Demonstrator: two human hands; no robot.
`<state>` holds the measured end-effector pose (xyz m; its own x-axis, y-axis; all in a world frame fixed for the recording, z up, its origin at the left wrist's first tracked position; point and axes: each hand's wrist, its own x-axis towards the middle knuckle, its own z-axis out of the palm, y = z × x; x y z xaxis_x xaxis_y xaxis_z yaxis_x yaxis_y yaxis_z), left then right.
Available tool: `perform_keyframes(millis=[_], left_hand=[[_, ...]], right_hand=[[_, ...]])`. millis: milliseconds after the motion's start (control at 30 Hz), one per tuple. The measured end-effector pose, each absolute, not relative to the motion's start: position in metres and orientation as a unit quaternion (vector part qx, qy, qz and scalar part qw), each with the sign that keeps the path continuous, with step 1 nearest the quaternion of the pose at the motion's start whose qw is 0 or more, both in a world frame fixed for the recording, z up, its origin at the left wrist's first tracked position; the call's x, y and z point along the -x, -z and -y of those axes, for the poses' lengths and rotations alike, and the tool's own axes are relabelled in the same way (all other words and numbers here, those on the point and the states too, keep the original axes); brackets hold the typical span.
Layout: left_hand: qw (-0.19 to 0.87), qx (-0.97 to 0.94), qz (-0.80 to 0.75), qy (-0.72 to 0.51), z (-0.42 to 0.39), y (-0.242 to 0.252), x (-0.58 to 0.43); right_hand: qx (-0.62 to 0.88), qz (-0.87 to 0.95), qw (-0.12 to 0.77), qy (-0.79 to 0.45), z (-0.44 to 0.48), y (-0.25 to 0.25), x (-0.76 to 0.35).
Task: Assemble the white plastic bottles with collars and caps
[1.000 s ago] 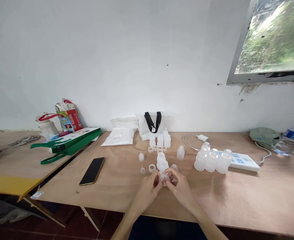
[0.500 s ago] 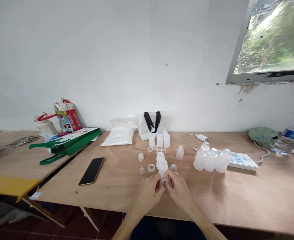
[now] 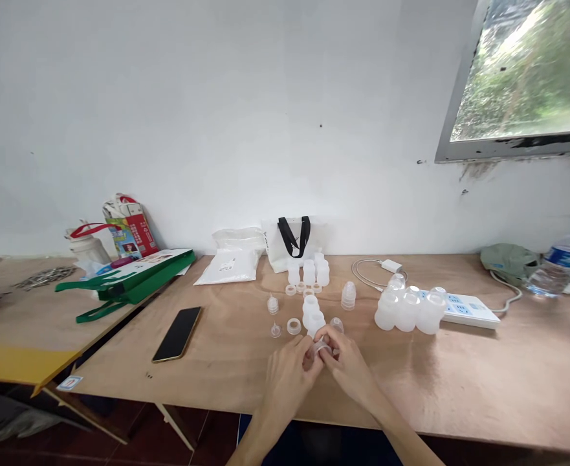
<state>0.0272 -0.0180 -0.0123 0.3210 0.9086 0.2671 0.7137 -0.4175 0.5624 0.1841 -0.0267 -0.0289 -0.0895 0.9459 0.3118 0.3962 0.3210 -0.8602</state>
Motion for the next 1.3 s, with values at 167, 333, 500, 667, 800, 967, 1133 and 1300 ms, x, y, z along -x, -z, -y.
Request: perform_keyframes(millis=[167, 333, 500, 667, 800, 967, 1133, 1300], left_hand=[[0.173, -0.797, -0.52, -0.252, 0.019, 0.012, -0.027], [0.144, -0.807, -0.54, -0.192, 0.026, 0.007, -0.031], [0.146, -0.817, -0.531, -0.174, 0.035, 0.002, -0.035], [0.127, -0.83, -0.525, -0.14, 0.043, 0.001, -0.039], [0.119, -0.82, -0.54, -0.147, 0.039, 0.006, -0.04], [0.161, -0.8, -0.53, -0.229, 0.025, 0.008, -0.026], [0.224, -0.776, -0.505, -0.305, 0.014, 0.002, -0.013], [0.268, -0.772, -0.476, -0.324, 0.015, 0.0, -0.016]], right_hand=[[0.46, 0.687, 0.437, -0.355, 0.029, 0.025, -0.188], [0.412, 0.73, 0.378, -0.394, 0.033, 0.016, -0.195], [0.374, 0.781, 0.337, -0.369, 0.035, 0.003, -0.212], [0.347, 0.79, 0.318, -0.392, 0.037, -0.002, -0.221], [0.412, 0.775, 0.32, -0.357, 0.044, 0.007, -0.215], [0.492, 0.758, 0.271, -0.333, 0.059, 0.01, -0.204], [0.534, 0.701, 0.332, -0.336, 0.055, -0.001, -0.201], [0.512, 0.693, 0.386, -0.329, 0.047, 0.001, -0.198]])
